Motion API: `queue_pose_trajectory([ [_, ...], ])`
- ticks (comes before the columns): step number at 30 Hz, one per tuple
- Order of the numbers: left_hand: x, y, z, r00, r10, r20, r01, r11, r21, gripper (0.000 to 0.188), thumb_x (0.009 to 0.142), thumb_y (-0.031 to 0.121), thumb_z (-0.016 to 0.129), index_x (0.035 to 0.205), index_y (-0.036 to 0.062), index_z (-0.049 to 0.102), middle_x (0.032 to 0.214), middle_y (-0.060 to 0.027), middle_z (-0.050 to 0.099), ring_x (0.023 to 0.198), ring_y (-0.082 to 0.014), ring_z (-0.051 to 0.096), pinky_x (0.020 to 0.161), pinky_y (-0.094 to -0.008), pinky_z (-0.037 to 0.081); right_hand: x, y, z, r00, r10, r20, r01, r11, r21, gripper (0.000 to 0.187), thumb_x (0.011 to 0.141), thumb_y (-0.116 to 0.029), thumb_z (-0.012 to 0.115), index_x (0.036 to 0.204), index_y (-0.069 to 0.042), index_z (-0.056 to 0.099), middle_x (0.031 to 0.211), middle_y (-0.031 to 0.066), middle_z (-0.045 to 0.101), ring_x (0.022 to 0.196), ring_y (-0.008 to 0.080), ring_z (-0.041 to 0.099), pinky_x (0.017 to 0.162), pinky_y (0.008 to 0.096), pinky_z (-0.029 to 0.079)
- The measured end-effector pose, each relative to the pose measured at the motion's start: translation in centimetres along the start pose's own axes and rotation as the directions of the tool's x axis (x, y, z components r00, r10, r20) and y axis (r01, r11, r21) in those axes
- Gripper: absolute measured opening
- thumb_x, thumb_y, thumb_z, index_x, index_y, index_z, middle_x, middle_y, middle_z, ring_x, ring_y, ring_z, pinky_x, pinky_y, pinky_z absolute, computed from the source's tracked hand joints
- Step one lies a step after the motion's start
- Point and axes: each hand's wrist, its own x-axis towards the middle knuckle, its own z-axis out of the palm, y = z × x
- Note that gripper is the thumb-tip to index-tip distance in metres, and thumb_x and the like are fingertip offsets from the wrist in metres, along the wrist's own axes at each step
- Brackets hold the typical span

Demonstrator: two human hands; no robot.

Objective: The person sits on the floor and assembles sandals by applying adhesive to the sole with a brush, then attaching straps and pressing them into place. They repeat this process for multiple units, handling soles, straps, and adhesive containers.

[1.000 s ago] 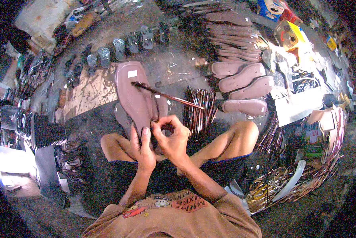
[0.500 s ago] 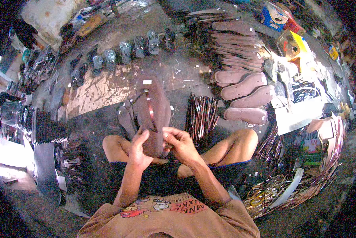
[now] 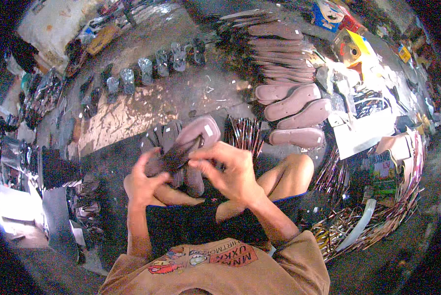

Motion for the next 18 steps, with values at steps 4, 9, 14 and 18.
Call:
queue_pose_trajectory([
  [4,1.1,-3.1,2.2,0.948,0.066,-0.310,-0.195,0.894,-0.405,0.044,0.094,0.003,0.078,0.137,-0.0003,0.068,0.121,-0.0089,0.078,0.110,-0.0163,0.073,0.101,-0.0333,0.057,0.5,2.9,3.3,0.929,0.357,-0.093,-0.240,0.776,0.583,0.019,0.100,-0.007,0.079,0.118,0.000,0.077,0.098,0.0072,0.080,0.088,0.0153,0.074,0.081,0.0311,0.060],
  [9,0.7,-1.6,5.5,0.892,0.205,-0.403,-0.359,0.863,-0.356,0.027,0.099,0.001,0.077,0.125,-0.0038,0.073,0.119,-0.0084,0.078,0.108,-0.0143,0.071,0.098,-0.0308,0.057,0.3,2.9,5.5,0.952,0.022,-0.304,-0.077,0.982,-0.171,0.017,0.090,-0.004,0.086,0.107,-0.001,0.080,0.093,0.0083,0.079,0.081,0.0160,0.075,0.068,0.0299,0.059],
  [14,-0.2,-0.9,6.6,0.873,0.252,-0.417,-0.400,0.859,-0.318,0.026,0.097,-0.002,0.078,0.123,-0.0050,0.074,0.118,-0.0080,0.078,0.107,-0.0130,0.071,0.096,-0.0299,0.057,-0.3,3.5,6.4,0.965,-0.073,-0.250,-0.025,0.930,-0.367,0.020,0.089,-0.001,0.084,0.109,-0.004,0.077,0.094,0.0103,0.075,0.078,0.0236,0.075,0.068,0.0349,0.060],
  [18,-0.7,-1.2,6.5,0.876,0.241,-0.418,-0.357,0.906,-0.227,0.025,0.097,-0.002,0.079,0.121,-0.0048,0.075,0.116,-0.0077,0.078,0.105,-0.0129,0.071,0.096,-0.0296,0.057,-0.3,3.7,6.1,0.976,-0.163,-0.146,0.072,0.869,-0.489,0.022,0.090,-0.003,0.082,0.109,-0.005,0.072,0.094,0.0085,0.070,0.075,0.0255,0.069,0.064,0.0371,0.057],
])
